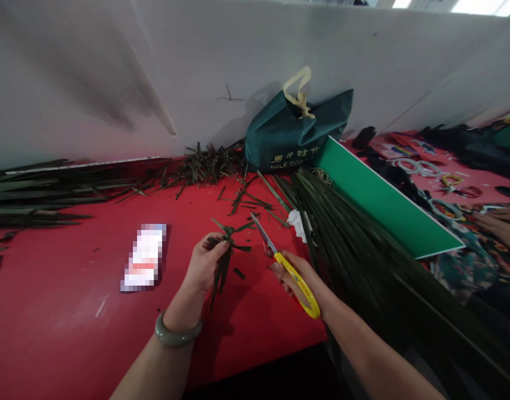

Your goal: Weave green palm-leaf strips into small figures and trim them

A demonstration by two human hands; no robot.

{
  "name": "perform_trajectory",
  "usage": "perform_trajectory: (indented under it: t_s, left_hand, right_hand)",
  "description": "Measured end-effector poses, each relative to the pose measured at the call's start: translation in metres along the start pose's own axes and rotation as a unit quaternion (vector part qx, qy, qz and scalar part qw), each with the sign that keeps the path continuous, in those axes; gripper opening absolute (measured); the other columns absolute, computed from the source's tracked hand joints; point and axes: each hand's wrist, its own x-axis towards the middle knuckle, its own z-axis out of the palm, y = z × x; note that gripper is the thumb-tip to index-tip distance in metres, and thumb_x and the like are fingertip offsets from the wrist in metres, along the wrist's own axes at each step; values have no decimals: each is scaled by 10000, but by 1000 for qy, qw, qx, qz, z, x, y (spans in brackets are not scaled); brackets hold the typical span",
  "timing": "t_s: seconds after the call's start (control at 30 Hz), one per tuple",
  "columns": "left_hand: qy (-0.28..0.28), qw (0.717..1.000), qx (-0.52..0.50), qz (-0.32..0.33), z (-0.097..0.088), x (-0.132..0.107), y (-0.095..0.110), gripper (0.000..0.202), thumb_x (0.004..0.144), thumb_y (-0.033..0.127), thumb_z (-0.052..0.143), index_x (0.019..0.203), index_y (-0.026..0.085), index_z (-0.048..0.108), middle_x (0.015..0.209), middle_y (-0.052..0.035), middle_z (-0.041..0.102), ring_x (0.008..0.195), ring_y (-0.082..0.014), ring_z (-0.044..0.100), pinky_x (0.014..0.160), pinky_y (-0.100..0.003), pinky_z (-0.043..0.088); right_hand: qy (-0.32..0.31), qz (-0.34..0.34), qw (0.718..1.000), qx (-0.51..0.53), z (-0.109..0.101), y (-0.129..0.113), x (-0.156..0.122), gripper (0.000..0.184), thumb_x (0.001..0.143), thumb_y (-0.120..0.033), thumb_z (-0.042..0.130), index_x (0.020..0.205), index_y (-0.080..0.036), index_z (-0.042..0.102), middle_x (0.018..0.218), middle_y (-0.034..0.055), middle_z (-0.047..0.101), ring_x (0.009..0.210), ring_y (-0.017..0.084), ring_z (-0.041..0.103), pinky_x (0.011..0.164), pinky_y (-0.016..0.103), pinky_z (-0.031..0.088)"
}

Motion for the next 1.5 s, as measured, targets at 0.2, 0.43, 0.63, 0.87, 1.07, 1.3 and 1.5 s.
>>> perform_trajectory:
  t_s: [0.2, 0.43, 0.63, 0.87, 1.07, 1.3, 1.5]
  left_hand:
    - [20, 998, -50, -11, 0, 2, 1, 246, 511, 224, 724, 661, 152, 544, 574, 36, 594, 469, -67, 547, 492, -180, 428]
    - [32, 996, -76, -21, -2, 5, -1, 259, 522, 260, 718, 680, 158, 541, 587, 34, 592, 474, -75, 548, 489, -190, 418]
    - [28, 997, -64, 16, -5, 8, -6, 178, 575, 236, 688, 684, 152, 574, 596, 40, 561, 527, -50, 517, 542, -176, 400]
    - [14, 995, -93, 20, -9, 13, -11, 158, 569, 199, 684, 672, 151, 574, 643, 29, 565, 621, -72, 530, 640, -206, 412]
    - [8, 996, -87, 7, -8, 14, -11, 131, 587, 216, 674, 640, 152, 573, 615, 32, 557, 598, -64, 517, 641, -201, 408]
    - [15, 999, -21, 24, -7, 15, -13, 182, 614, 251, 657, 764, 152, 628, 740, -13, 625, 696, -101, 562, 723, -239, 430]
    - [31, 998, 7, 54, -8, 17, -13, 150, 646, 247, 631, 768, 161, 650, 728, 3, 647, 699, -97, 574, 749, -241, 434]
  right_hand:
    - [91, -111, 924, -353, 2, 16, 30, 491, 713, -467, 507, 1129, -209, 475, 833, 85, 640, 725, 246, 604, 613, 314, 425]
    - [145, -198, 850, -467, 8, 19, 40, 423, 753, -374, 483, 1143, -211, 483, 1003, 109, 607, 890, 266, 570, 710, 353, 432]
    - [46, -202, 966, -153, 39, -5, 48, 282, 747, -375, 509, 976, -224, 575, 917, 60, 642, 821, 212, 595, 719, 335, 453]
    - [-64, -171, 973, 142, 85, -18, 73, 174, 675, -328, 600, 785, -195, 624, 747, -9, 647, 755, 173, 580, 710, 307, 438]
    - [-76, -137, 951, 265, 90, -7, 79, 172, 651, -311, 637, 793, -213, 638, 735, -22, 640, 739, 149, 564, 751, 300, 418]
    - [-27, -120, 944, 305, 87, -2, 86, 152, 654, -302, 645, 770, -204, 636, 683, -36, 631, 679, 127, 544, 715, 270, 409]
    - [-21, -147, 935, 323, 83, -6, 86, 119, 711, -319, 587, 748, -209, 615, 721, -30, 633, 714, 136, 560, 727, 276, 416]
